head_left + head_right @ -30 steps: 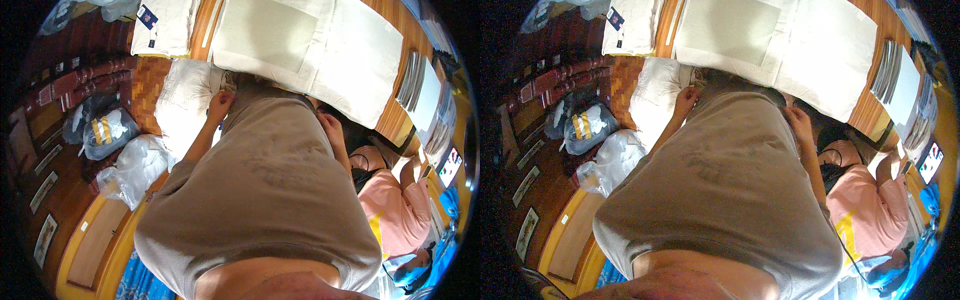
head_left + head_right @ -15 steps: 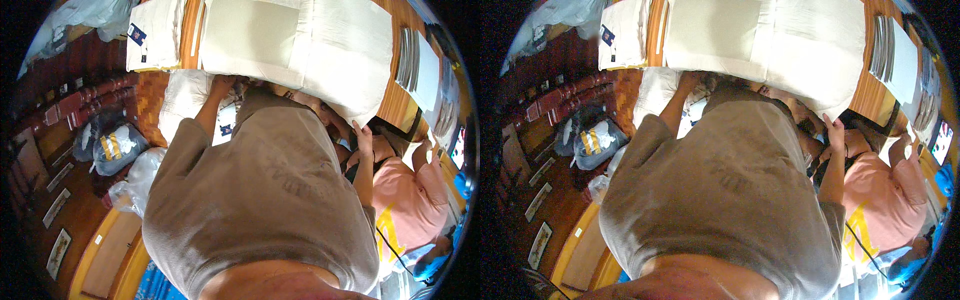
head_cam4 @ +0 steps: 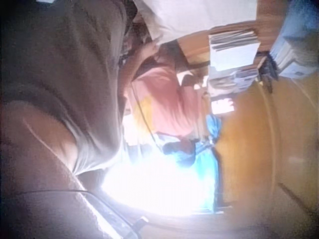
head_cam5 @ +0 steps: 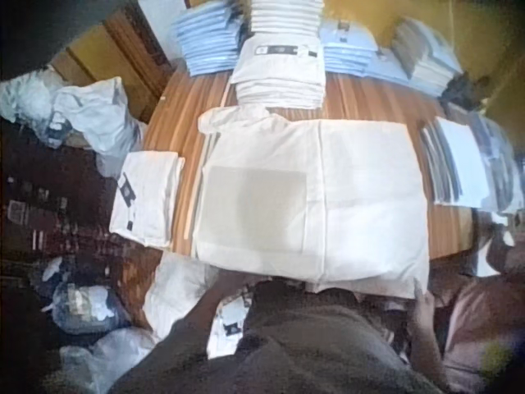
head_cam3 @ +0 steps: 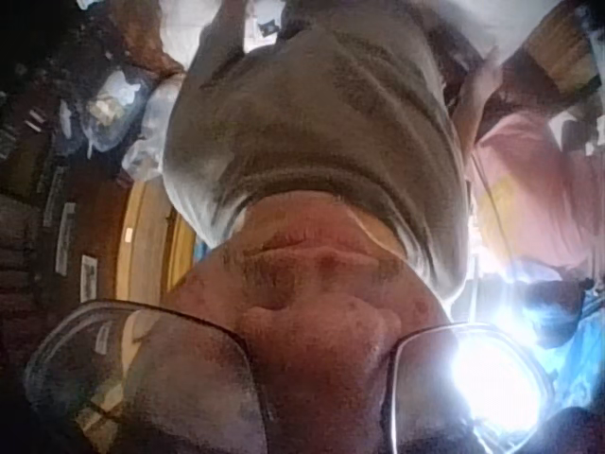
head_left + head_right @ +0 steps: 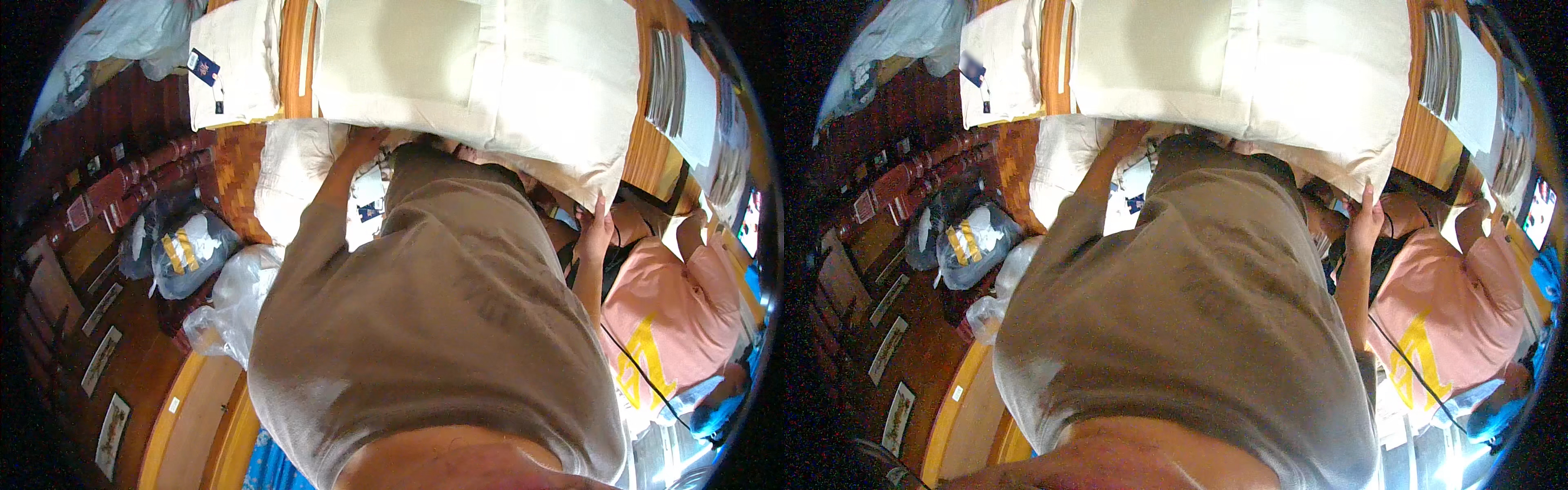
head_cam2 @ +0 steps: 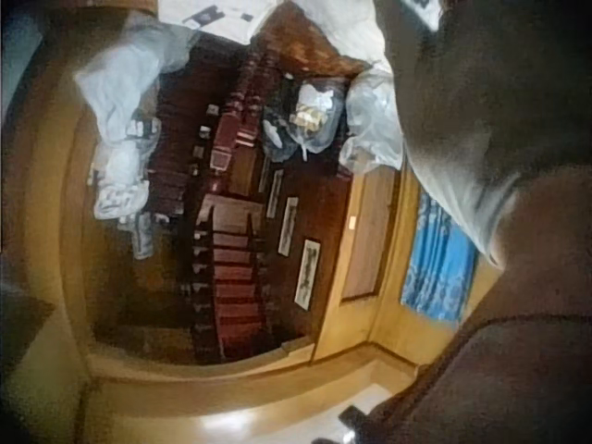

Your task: The person folds a light-colored garment on a table, places it inside a clear plastic bag along with tags, and seals the bag.

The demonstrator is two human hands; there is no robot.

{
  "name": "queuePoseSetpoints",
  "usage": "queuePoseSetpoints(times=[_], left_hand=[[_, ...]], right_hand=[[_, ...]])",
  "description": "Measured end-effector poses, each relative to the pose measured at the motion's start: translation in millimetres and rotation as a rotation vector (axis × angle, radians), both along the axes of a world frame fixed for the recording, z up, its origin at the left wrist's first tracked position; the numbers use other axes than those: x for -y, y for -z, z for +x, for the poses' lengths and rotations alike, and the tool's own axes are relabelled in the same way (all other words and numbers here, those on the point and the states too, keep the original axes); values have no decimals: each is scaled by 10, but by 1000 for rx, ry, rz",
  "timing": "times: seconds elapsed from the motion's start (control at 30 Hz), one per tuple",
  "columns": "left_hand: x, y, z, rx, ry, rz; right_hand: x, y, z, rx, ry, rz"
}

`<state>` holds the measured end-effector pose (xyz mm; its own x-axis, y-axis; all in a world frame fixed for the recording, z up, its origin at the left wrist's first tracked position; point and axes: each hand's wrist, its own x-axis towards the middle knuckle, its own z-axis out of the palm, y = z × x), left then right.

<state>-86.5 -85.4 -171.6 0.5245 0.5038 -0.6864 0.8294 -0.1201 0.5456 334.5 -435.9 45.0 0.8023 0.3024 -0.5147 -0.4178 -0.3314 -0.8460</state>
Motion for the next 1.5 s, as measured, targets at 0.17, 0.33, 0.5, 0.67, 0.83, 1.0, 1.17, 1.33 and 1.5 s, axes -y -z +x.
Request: queuePoseSetpoints(times=[0.17,0.33,0.5,0.67,0.83,1.0,1.17,1.33,1.5], left_hand=[[6,-1812,-617,327,-377,-131],[-1309,-3013,48,386,-346,35],[-1915,-2846,767,218,-31,705],[-1487,-2512,1754,702,196,793],[-1420,-1801,2137,731,285,758],[-1319,-1814,2202,621,343,910],[-1449,-1928,2233,528,414,911],[-1411,-1922,2274,467,321,943],[-1512,-1823,2299,573,295,941]], right_hand=[[-365,-220,311,16,125,198],[-1126,57,1126,-124,253,430],[-1680,-85,1050,-245,179,607],[-2279,-16,217,395,-233,194],[-3578,-2,-515,1128,-1092,-87],[-3891,352,-290,1386,-1056,-133],[-3555,312,56,1316,-1199,-16],[-2389,92,1446,1255,-1289,-293],[-1936,-55,1819,827,-598,-651]])
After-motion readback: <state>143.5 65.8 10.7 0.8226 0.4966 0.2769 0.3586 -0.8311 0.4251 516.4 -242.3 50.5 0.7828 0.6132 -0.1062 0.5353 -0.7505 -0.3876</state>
